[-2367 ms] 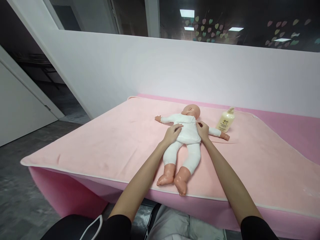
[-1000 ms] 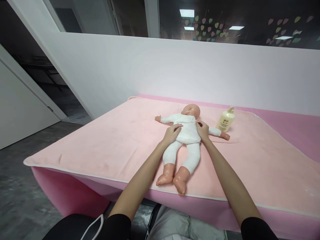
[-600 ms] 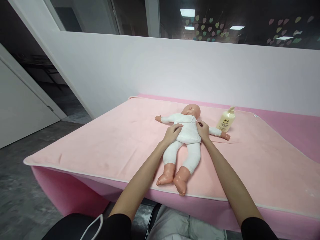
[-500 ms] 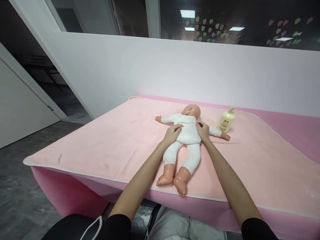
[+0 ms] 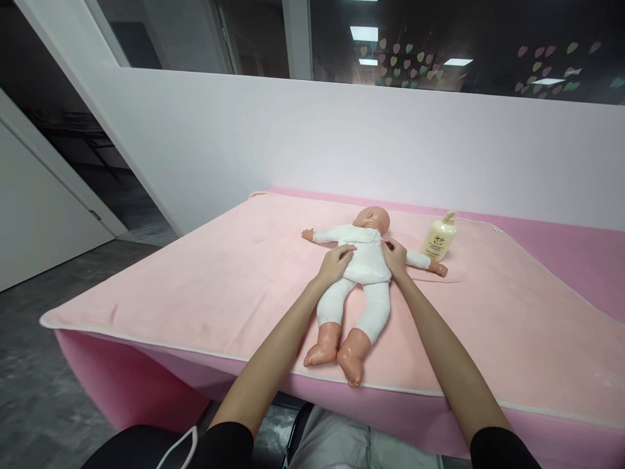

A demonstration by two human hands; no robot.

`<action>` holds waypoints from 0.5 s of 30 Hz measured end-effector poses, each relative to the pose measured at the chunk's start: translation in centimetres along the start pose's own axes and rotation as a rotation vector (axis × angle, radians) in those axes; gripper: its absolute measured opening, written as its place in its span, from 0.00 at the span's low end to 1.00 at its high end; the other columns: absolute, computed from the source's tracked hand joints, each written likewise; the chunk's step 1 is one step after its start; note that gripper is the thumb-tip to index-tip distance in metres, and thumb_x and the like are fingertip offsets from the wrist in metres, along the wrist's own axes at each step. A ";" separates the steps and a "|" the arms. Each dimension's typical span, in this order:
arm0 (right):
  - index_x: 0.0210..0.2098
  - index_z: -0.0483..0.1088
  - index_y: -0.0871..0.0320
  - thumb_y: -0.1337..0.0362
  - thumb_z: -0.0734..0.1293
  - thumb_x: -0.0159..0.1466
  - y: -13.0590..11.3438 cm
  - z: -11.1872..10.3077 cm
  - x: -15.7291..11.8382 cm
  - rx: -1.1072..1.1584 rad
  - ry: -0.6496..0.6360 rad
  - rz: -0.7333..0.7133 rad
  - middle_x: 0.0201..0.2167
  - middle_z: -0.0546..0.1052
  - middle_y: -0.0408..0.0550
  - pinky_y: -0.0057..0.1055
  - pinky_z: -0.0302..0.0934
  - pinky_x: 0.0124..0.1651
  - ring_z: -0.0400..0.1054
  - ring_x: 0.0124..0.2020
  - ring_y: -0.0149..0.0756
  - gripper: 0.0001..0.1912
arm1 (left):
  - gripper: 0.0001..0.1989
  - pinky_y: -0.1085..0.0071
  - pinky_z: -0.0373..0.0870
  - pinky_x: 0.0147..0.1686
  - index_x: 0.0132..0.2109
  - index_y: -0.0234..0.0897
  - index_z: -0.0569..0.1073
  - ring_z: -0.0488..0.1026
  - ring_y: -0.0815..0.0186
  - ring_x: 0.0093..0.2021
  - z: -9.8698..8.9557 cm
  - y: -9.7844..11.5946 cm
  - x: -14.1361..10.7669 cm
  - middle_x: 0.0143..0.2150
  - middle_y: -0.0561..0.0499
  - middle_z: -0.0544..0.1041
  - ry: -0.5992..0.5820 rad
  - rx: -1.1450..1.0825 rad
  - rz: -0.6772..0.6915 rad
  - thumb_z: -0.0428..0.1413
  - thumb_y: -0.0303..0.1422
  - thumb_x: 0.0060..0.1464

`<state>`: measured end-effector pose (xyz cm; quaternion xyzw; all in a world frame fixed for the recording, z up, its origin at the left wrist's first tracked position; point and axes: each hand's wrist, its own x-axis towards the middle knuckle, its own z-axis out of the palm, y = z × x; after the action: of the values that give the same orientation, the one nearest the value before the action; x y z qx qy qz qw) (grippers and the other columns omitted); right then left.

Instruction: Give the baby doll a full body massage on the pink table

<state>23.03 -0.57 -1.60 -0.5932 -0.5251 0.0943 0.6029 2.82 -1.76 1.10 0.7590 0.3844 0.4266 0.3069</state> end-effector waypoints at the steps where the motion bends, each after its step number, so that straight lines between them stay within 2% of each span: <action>1: 0.29 0.73 0.59 0.59 0.60 0.53 0.0 0.0 0.0 -0.003 0.002 -0.003 0.31 0.77 0.50 0.35 0.61 0.41 0.69 0.34 0.39 0.13 | 0.14 0.65 0.62 0.56 0.45 0.38 0.75 0.69 0.63 0.53 0.0 0.0 0.0 0.50 0.51 0.75 0.001 0.003 -0.006 0.49 0.30 0.54; 15: 0.28 0.73 0.58 0.59 0.60 0.53 0.2 0.1 0.0 -0.002 0.005 0.004 0.31 0.77 0.49 0.35 0.61 0.42 0.69 0.34 0.38 0.12 | 0.13 0.66 0.62 0.56 0.45 0.38 0.75 0.69 0.63 0.53 -0.1 0.5 -0.2 0.51 0.50 0.74 -0.004 0.018 -0.013 0.49 0.31 0.55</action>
<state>23.10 -0.44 -1.79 -0.5951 -0.5223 0.0936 0.6036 2.80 -2.14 1.43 0.7601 0.3924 0.4196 0.3035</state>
